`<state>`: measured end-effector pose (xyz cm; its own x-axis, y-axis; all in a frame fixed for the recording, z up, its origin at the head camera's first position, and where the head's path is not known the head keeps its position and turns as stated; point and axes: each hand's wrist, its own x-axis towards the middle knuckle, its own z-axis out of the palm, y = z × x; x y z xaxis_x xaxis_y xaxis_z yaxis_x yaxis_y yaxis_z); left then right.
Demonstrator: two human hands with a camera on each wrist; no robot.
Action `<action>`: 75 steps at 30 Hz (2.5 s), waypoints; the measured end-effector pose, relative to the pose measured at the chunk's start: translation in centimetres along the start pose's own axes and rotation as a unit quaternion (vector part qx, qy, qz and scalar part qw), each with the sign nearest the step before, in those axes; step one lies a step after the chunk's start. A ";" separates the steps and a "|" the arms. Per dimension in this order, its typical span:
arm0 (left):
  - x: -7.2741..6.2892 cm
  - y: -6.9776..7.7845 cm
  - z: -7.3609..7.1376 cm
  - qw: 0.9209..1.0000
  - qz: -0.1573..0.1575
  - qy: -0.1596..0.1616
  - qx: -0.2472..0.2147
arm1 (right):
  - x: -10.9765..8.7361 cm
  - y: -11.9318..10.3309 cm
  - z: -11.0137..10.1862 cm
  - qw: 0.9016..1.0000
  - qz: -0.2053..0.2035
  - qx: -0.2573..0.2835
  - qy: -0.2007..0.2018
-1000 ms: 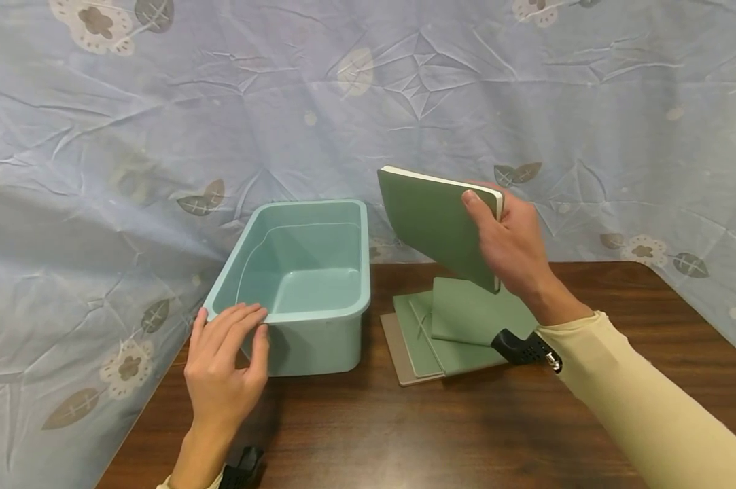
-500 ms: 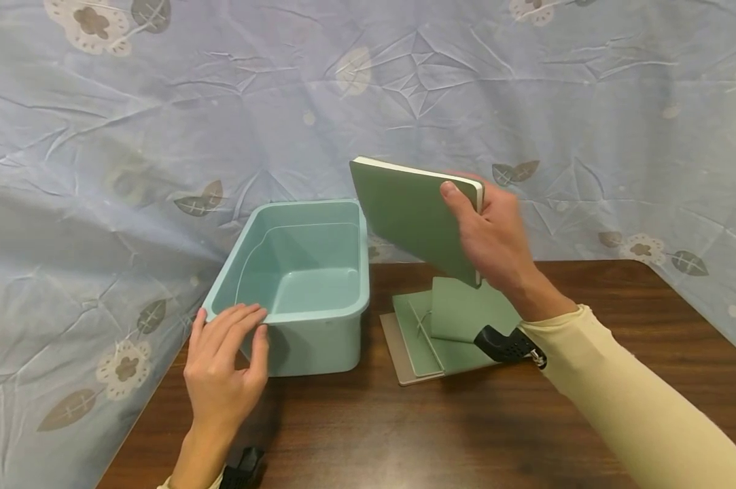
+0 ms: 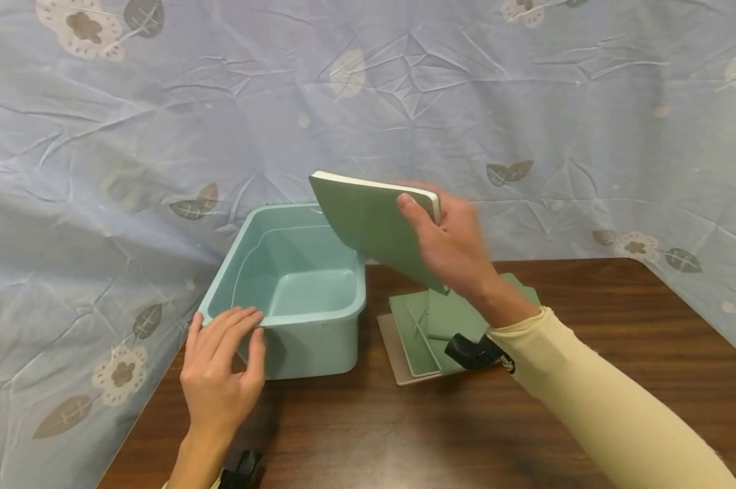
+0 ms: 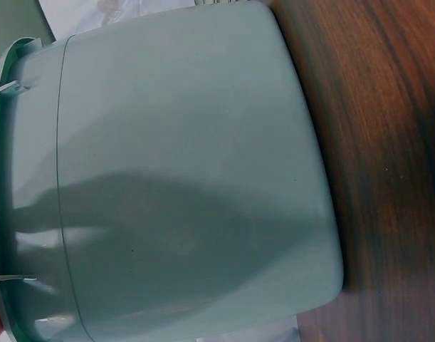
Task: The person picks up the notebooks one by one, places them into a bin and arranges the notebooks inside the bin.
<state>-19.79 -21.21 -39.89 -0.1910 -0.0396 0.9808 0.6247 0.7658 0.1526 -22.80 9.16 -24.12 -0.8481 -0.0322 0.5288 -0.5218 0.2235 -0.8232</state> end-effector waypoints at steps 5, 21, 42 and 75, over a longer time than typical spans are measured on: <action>0.0 0.1 0.0 1.000 -0.001 0.002 -0.002 | 0.0 0.0 0.4 1.000 0.002 -0.001 -0.019; 0.1 0.2 0.2 1.000 -0.002 0.008 0.001 | -0.2 0.8 0.2 0.999 -0.004 -0.026 -0.039; 0.0 0.3 0.2 1.000 -0.006 0.007 0.005 | 0.3 1.3 -0.7 0.995 0.035 -0.052 -0.071; -0.1 0.4 0.2 1.000 -0.004 0.010 0.004 | 0.7 0.6 -0.3 0.985 0.019 -0.125 -0.120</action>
<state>-19.69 -20.72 -39.92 -0.1817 -0.0587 0.9816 0.6165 0.7709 0.1602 -23.69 9.53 -24.23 -0.8791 -0.2419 0.4108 -0.4766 0.4608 -0.7487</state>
